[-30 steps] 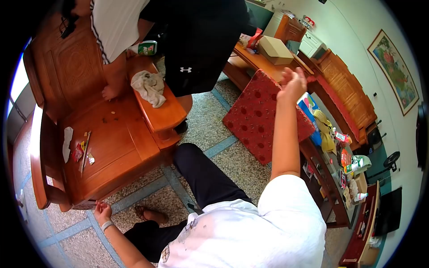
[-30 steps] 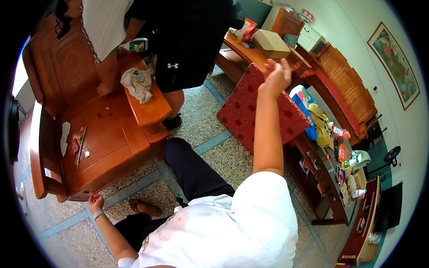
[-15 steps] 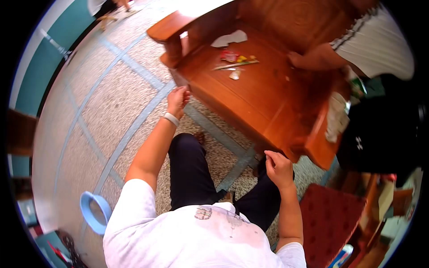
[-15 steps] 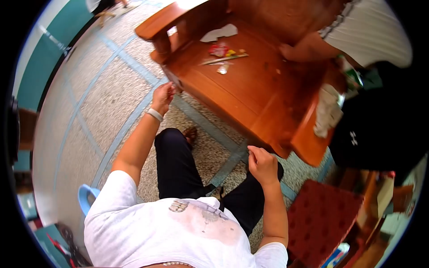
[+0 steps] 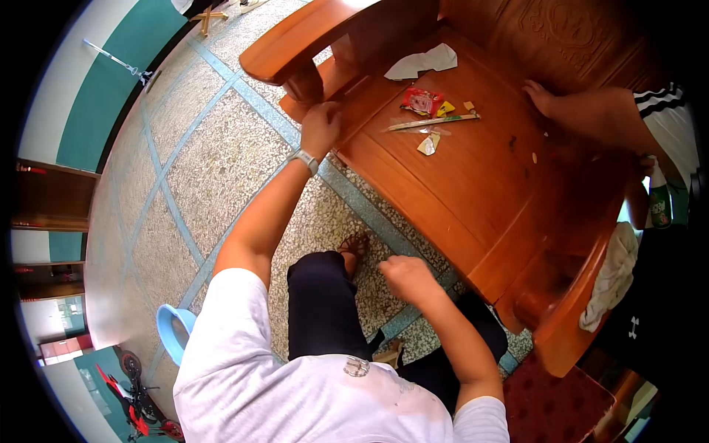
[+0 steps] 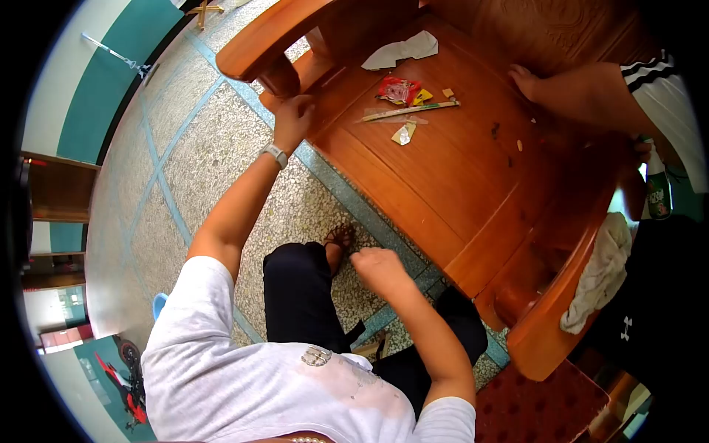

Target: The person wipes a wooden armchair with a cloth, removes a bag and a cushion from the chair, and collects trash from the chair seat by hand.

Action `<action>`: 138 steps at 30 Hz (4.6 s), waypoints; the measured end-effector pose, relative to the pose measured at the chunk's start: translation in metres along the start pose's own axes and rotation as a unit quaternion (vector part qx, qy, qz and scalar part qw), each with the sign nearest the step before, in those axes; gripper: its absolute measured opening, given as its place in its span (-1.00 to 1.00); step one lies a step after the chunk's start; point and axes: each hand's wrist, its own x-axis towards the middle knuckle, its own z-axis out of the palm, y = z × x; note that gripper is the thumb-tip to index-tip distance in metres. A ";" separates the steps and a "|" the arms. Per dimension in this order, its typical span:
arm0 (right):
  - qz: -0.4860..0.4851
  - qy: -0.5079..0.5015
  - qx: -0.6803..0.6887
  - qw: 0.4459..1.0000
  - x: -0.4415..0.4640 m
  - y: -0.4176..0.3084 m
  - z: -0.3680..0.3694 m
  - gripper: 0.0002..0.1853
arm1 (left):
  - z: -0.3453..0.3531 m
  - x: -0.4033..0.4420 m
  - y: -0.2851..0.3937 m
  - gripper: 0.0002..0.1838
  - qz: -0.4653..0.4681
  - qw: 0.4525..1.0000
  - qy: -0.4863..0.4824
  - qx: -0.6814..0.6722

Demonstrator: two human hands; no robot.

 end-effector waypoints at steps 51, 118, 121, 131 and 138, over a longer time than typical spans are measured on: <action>0.039 -0.028 0.045 0.998 0.005 -0.001 -0.011 -0.93 | 0.084 0.111 0.019 -0.75 0.135 0.843 -0.329 0.404; 0.048 -0.058 0.006 0.997 -0.012 -0.008 -0.003 -0.91 | 0.172 0.128 0.040 -0.59 0.087 0.957 -0.223 0.162; 0.050 -0.073 0.031 0.996 -0.010 -0.006 -0.004 -0.89 | 0.165 0.132 0.042 -0.60 0.109 0.932 -0.260 0.228; 0.048 -0.057 0.000 0.997 -0.010 -0.008 -0.010 -0.90 | 0.100 0.081 0.051 -0.73 -0.274 0.818 -0.178 -0.474; 0.033 -0.062 -0.008 0.998 -0.013 -0.009 -0.010 -0.91 | 0.095 0.068 0.036 -0.54 -0.093 0.991 -0.094 0.016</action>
